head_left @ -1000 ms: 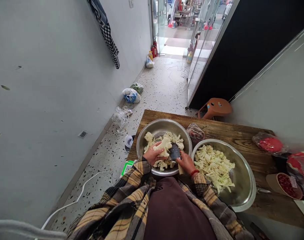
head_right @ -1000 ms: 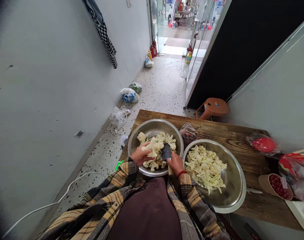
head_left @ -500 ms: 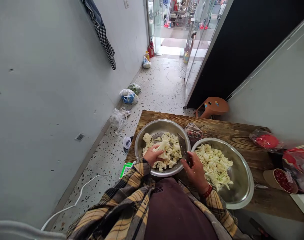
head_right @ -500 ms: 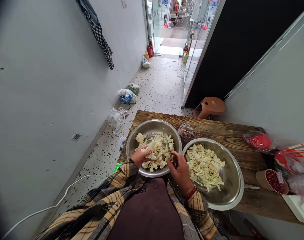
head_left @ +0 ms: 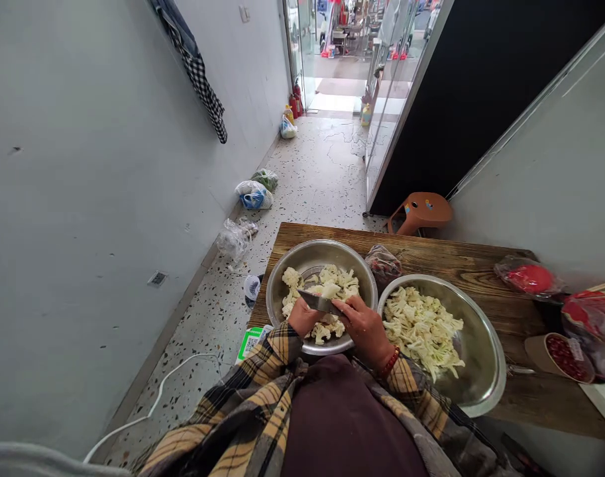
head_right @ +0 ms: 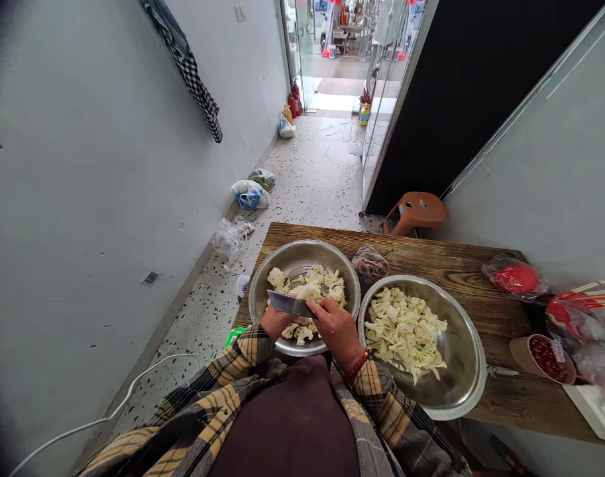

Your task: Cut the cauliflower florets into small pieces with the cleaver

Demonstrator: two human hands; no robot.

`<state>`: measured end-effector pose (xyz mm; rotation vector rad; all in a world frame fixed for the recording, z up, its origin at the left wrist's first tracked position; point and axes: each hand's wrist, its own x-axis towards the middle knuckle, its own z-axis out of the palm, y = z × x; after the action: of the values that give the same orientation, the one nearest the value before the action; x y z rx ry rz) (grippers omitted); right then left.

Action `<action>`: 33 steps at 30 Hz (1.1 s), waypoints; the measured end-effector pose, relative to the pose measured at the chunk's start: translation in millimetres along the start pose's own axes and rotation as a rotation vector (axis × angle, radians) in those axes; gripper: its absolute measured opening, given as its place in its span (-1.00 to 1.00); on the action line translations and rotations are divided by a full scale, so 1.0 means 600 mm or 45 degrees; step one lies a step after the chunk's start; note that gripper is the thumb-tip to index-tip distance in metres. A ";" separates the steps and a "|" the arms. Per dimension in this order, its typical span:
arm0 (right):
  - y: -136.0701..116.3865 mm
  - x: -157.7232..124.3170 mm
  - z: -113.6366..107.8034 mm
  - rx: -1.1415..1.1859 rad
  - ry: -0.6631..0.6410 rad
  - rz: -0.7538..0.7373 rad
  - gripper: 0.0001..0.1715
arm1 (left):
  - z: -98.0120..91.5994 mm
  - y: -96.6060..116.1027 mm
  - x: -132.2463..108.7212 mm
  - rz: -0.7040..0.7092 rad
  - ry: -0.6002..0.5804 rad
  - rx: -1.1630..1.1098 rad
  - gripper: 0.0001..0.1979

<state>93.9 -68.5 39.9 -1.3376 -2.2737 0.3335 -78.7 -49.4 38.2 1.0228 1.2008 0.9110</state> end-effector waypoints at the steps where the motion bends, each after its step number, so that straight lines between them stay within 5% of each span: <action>1: 0.009 -0.002 0.005 -0.007 -0.006 0.013 -0.64 | 0.000 0.002 0.001 0.020 0.008 0.050 -0.68; 7: 0.092 -0.031 0.048 0.013 -0.029 0.315 -0.75 | 0.000 0.003 0.006 0.089 -0.018 0.364 -0.78; 10: 0.111 -0.036 0.036 0.254 0.089 0.388 -0.69 | -0.007 0.005 0.011 0.159 -0.036 0.310 -0.68; 15: 0.075 -0.027 -0.031 0.642 0.338 0.590 -0.63 | -0.010 0.019 0.016 -0.011 -0.147 -0.239 -0.42; 20: 0.031 -0.033 -0.066 0.970 0.561 0.856 -0.65 | 0.002 0.035 0.011 -0.234 -0.124 -0.694 -0.44; 26: 0.020 -0.050 -0.067 1.297 0.112 1.006 -0.48 | 0.028 0.033 0.013 -0.240 -0.120 -0.747 -0.49; 33: 0.015 -0.067 -0.084 1.071 0.149 0.722 -0.61 | 0.082 0.032 0.003 -0.235 -0.247 -0.745 -0.58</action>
<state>142.9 -100.8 67.9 -1.4096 -1.3277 1.1990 -29.9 -48.4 59.4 0.5050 0.7789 0.9166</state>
